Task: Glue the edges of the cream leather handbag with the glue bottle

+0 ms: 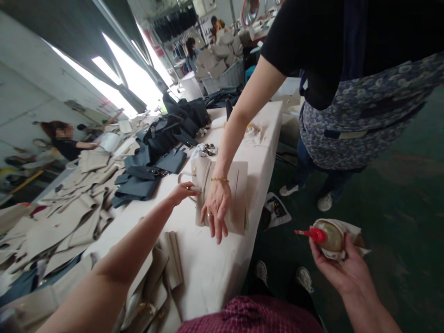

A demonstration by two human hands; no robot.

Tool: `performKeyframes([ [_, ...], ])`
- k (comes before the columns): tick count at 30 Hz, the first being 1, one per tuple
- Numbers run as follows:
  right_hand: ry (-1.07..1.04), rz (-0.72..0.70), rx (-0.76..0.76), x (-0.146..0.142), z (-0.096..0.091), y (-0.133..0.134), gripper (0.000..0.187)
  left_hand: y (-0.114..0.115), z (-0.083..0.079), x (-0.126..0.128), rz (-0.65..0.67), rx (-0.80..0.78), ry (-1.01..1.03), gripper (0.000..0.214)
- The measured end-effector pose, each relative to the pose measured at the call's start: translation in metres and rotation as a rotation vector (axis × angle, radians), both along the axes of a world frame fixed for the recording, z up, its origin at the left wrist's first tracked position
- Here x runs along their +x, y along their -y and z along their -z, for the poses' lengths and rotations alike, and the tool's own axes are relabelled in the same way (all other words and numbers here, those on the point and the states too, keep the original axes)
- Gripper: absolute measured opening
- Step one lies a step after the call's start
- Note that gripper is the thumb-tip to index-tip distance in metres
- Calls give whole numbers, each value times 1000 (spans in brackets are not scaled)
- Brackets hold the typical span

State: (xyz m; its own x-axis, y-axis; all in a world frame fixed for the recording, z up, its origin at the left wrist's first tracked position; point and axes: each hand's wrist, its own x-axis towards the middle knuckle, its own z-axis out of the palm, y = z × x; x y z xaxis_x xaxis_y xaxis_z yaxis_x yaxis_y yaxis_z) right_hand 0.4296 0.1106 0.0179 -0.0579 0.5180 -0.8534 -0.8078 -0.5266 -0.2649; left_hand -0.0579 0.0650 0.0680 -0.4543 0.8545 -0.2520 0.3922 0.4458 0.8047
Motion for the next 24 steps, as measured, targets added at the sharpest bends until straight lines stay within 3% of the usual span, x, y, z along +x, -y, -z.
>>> performKeyframes([
  [5, 5, -55, 32, 3, 6, -1, 32, -3, -3, -1, 3, -1, 3, 36],
  [13, -26, -23, -5, 1, 6, -4, 30, 1, -15, 2, 64, 64, -80, 33],
  [18, -47, 33, -42, -9, 4, -3, 24, 31, -19, 9, 103, 195, -249, 26],
  [24, -53, -9, -56, -25, 15, 6, 22, 80, -9, 33, 85, 185, -337, 28],
])
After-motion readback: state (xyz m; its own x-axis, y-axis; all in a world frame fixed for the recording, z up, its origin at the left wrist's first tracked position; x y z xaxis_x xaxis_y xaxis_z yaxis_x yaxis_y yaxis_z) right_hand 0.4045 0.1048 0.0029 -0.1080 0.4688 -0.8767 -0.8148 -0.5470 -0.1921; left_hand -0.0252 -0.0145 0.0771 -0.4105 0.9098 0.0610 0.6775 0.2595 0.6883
